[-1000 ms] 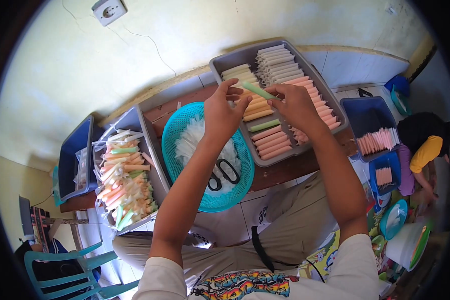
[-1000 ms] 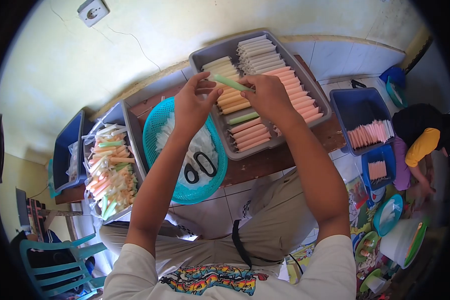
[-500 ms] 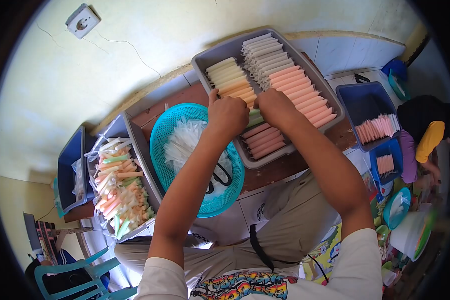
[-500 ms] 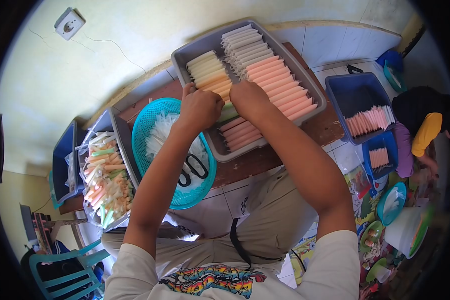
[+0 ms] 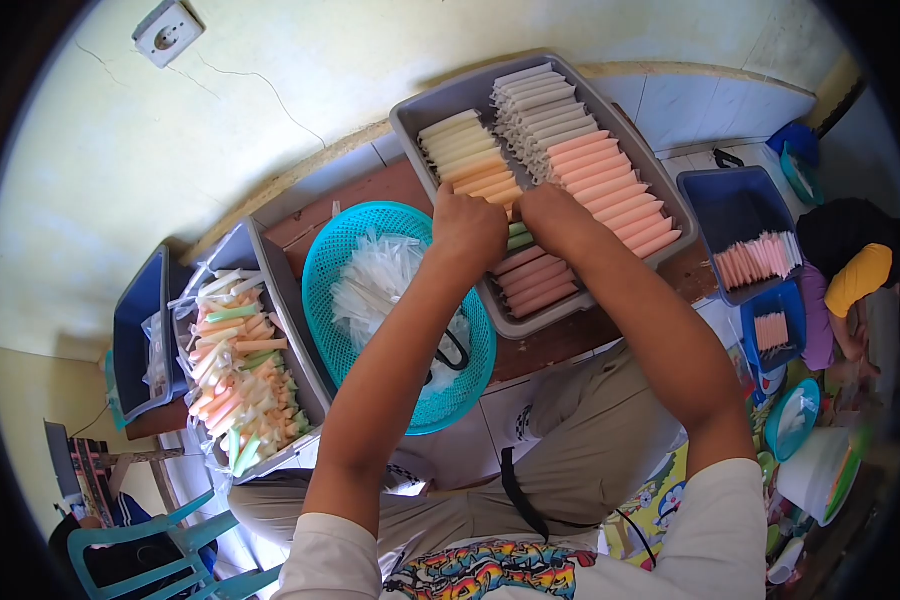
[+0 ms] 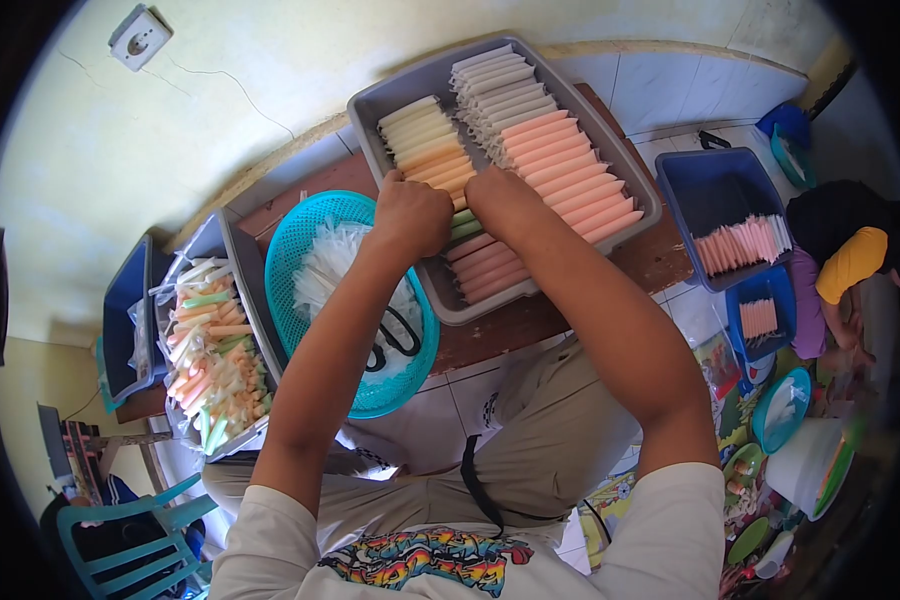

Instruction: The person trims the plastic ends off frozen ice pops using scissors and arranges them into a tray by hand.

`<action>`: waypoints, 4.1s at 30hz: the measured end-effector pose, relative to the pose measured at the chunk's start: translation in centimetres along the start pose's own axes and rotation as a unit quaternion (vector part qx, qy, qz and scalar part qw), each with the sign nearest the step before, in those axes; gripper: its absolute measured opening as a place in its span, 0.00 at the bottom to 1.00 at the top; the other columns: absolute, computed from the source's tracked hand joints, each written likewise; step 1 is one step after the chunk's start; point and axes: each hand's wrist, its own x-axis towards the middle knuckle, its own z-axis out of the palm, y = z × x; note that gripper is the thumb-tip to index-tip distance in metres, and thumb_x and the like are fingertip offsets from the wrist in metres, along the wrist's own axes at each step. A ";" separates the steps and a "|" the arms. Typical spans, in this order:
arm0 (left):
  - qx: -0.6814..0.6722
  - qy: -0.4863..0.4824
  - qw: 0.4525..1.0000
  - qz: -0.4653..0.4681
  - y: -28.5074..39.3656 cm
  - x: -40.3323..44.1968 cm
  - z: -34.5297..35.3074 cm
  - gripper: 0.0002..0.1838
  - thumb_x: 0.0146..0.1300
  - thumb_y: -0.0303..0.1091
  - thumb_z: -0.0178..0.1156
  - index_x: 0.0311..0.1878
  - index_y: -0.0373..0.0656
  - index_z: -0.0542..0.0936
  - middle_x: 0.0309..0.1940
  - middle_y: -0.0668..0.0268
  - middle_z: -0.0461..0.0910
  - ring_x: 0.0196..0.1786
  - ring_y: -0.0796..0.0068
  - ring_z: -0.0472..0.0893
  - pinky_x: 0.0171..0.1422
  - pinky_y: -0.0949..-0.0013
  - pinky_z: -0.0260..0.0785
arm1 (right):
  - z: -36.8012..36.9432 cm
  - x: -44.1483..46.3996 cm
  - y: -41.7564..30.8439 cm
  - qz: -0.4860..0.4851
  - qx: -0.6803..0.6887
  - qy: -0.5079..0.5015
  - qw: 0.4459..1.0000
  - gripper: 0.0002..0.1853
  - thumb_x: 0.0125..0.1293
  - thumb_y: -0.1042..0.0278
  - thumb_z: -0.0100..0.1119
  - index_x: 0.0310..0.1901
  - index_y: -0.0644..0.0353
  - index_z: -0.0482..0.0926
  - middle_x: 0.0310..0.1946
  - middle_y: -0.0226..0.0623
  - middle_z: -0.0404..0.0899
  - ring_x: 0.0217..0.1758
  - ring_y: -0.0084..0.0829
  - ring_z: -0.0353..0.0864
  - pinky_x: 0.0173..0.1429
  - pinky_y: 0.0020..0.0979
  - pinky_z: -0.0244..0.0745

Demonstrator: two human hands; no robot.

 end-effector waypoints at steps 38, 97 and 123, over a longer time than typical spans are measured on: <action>-0.005 0.010 1.000 -0.015 1.0 0.0 0.7 0.11 0.65 0.35 0.61 0.38 0.52 0.93 0.38 0.60 0.93 0.45 0.62 0.92 0.67 0.52 0.67 | -1.0 -1.8 -1.1 -0.005 0.026 -0.042 0.999 0.10 0.64 0.80 0.63 0.43 0.69 0.91 0.47 0.61 0.89 0.55 0.55 0.91 0.60 0.50 0.86; -0.361 0.478 0.767 -0.230 -8.3 -26.6 0.9 0.11 0.64 0.19 0.71 0.49 0.40 0.89 0.48 0.58 0.91 0.50 0.56 0.91 0.55 0.60 0.82 | -6.1 -4.4 -23.5 -0.210 0.373 0.180 0.886 0.23 0.67 0.82 0.67 0.65 0.64 0.83 0.54 0.47 0.88 0.52 0.36 0.93 0.54 0.33 0.92; -0.193 0.365 0.814 -0.408 -13.7 -47.2 4.1 0.10 0.63 0.22 0.72 0.47 0.42 0.90 0.46 0.60 0.90 0.52 0.56 0.87 0.63 0.56 0.76 | 0.2 0.1 -43.5 -0.392 0.401 0.024 0.828 0.16 0.66 0.73 0.74 0.54 0.61 0.86 0.47 0.45 0.88 0.48 0.52 0.89 0.54 0.46 0.84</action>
